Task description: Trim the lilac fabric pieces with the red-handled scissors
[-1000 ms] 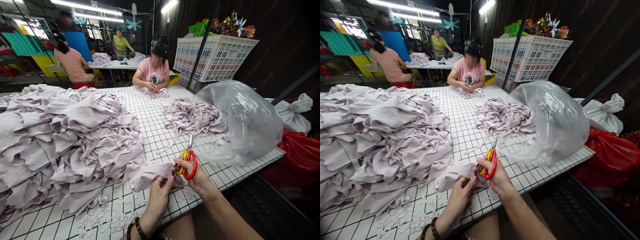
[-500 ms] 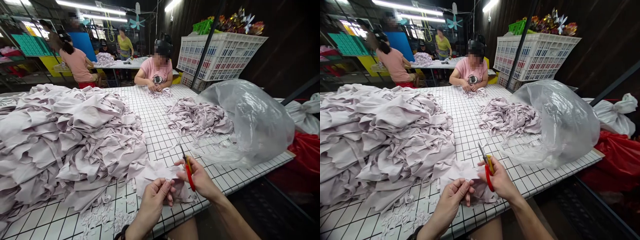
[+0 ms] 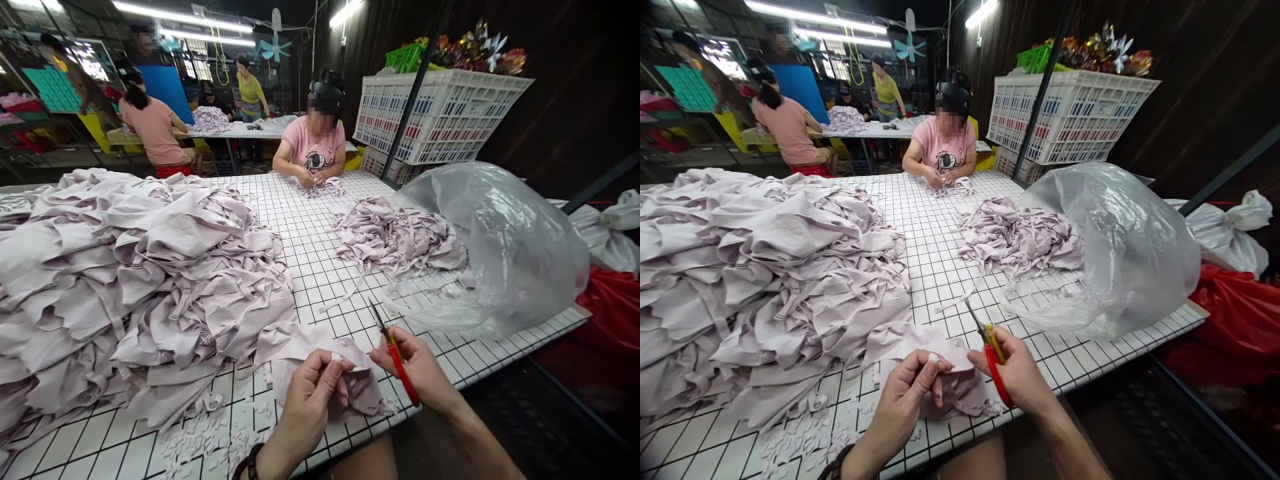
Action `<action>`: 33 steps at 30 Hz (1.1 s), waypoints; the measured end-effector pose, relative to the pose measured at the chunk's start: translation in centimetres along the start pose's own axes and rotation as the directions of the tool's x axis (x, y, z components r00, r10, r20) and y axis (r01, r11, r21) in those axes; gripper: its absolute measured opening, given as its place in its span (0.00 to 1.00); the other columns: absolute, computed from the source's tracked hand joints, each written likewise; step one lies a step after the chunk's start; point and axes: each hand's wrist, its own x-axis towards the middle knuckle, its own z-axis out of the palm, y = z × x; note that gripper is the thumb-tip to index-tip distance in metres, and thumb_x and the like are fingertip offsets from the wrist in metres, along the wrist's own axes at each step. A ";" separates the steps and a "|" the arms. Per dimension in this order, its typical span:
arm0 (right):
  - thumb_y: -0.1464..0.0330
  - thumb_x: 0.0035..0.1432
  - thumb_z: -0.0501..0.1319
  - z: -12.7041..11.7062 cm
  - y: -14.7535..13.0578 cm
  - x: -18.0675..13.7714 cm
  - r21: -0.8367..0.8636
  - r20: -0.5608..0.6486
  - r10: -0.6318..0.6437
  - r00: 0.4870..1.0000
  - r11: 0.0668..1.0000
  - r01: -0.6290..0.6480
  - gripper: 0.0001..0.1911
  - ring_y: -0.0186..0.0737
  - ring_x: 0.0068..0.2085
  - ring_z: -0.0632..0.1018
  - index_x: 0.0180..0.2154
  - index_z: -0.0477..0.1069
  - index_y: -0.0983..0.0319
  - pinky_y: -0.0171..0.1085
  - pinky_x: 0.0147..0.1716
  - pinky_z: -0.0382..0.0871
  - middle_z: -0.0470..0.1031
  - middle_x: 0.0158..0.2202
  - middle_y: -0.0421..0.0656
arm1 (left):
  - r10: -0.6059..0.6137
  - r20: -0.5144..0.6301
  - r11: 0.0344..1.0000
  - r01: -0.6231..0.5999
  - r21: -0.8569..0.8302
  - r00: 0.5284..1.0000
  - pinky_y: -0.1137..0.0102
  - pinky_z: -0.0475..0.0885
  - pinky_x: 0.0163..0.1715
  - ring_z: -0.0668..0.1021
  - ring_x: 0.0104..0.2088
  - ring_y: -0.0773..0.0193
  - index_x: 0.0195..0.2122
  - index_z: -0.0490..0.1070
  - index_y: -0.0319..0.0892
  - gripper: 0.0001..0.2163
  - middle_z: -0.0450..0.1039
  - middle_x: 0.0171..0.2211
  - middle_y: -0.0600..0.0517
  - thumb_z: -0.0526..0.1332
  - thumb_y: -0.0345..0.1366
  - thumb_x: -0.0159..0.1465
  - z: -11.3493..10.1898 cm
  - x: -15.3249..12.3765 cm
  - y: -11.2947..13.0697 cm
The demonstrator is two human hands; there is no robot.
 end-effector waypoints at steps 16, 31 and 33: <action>0.48 0.48 0.64 -0.2 -2.3 -3.2 -0.786 0.100 0.053 0.994 0.617 0.046 0.23 0.35 0.25 0.64 0.26 0.58 0.58 0.32 0.24 0.51 0.64 0.21 0.33 | 0.135 0.038 0.966 -0.140 0.218 0.990 0.74 0.65 0.29 0.71 0.26 0.70 0.30 0.71 0.39 0.12 0.64 0.27 0.54 0.56 0.40 0.67 -0.2 0.4 -0.2; 0.55 0.48 0.65 0.2 -2.1 -3.1 -0.806 0.086 -0.010 0.996 0.588 0.075 0.17 0.38 0.26 0.67 0.25 0.61 0.57 0.35 0.27 0.53 0.68 0.22 0.36 | 0.116 0.070 0.954 -0.130 0.268 0.991 0.74 0.65 0.29 0.71 0.27 0.68 0.31 0.72 0.39 0.12 0.65 0.28 0.53 0.55 0.39 0.67 -0.6 0.3 0.0; 0.55 0.48 0.65 0.2 -1.8 -3.1 -0.812 0.086 -0.009 0.996 0.578 0.075 0.18 0.38 0.26 0.67 0.25 0.61 0.58 0.35 0.27 0.53 0.67 0.21 0.37 | 0.117 0.072 0.955 -0.132 0.267 0.991 0.74 0.65 0.29 0.71 0.27 0.68 0.30 0.72 0.39 0.12 0.66 0.27 0.52 0.56 0.39 0.67 -0.6 0.2 0.1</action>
